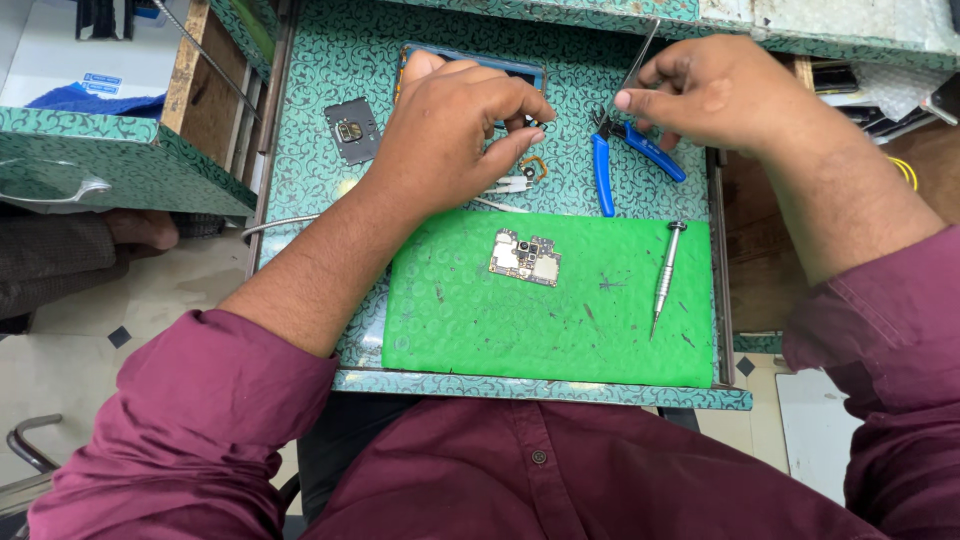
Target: The person repairs a disassembled smartphone at a workbench. They use tweezers to position small components, press a flex cable connector into place by hand, and use a screwdriver on the phone's internal board while holding the phone steady with the other hand.
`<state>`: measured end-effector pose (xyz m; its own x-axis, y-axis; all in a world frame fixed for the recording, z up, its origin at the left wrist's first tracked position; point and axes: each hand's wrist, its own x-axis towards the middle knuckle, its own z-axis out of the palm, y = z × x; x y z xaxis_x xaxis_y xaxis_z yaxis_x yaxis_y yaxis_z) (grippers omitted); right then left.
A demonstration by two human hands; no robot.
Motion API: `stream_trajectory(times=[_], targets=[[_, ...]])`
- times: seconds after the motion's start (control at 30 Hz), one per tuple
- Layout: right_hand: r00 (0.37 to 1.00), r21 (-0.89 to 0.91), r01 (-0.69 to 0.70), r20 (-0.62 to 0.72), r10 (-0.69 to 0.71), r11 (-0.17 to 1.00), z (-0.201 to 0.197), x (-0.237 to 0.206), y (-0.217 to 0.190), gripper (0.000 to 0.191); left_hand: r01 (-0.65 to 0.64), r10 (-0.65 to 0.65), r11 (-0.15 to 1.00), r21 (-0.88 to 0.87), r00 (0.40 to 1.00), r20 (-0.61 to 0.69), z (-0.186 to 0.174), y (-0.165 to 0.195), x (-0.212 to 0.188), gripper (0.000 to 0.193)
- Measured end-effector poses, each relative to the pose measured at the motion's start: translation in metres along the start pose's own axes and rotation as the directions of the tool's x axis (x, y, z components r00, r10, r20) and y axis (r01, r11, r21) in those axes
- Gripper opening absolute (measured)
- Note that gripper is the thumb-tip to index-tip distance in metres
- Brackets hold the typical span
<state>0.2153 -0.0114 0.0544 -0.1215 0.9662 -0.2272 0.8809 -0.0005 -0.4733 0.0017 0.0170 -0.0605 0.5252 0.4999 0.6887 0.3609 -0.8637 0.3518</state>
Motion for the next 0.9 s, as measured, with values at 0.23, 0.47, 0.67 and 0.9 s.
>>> stream_trajectory(times=[0.23,0.47,0.67,0.9], targets=[[0.996,0.272,0.091,-0.007,-0.092,0.958,0.0076,0.0048,-0.0054,0.023,0.004,-0.004,1.000,0.011,1.000,0.007,0.0034,-0.0031,-0.0023,0.015],[0.978,0.269,0.210,-0.060,-0.201,0.940,0.0063,0.0003,-0.0064,0.019,0.006,-0.007,1.000,0.028,1.000,0.010,0.0042,-0.0049,-0.0031,0.015],[0.956,0.310,0.292,-0.113,-0.270,0.905,0.0023,-0.0003,-0.0047,0.019,0.003,-0.003,0.999,0.038,1.000,0.004,0.0045,-0.0065,-0.0040,0.019],[0.943,0.624,0.320,-0.141,-0.301,0.713,0.0062,0.0012,-0.0010,0.019,-0.003,0.003,1.000,0.008,1.000,-0.018,0.0043,-0.0076,-0.0045,0.030]])
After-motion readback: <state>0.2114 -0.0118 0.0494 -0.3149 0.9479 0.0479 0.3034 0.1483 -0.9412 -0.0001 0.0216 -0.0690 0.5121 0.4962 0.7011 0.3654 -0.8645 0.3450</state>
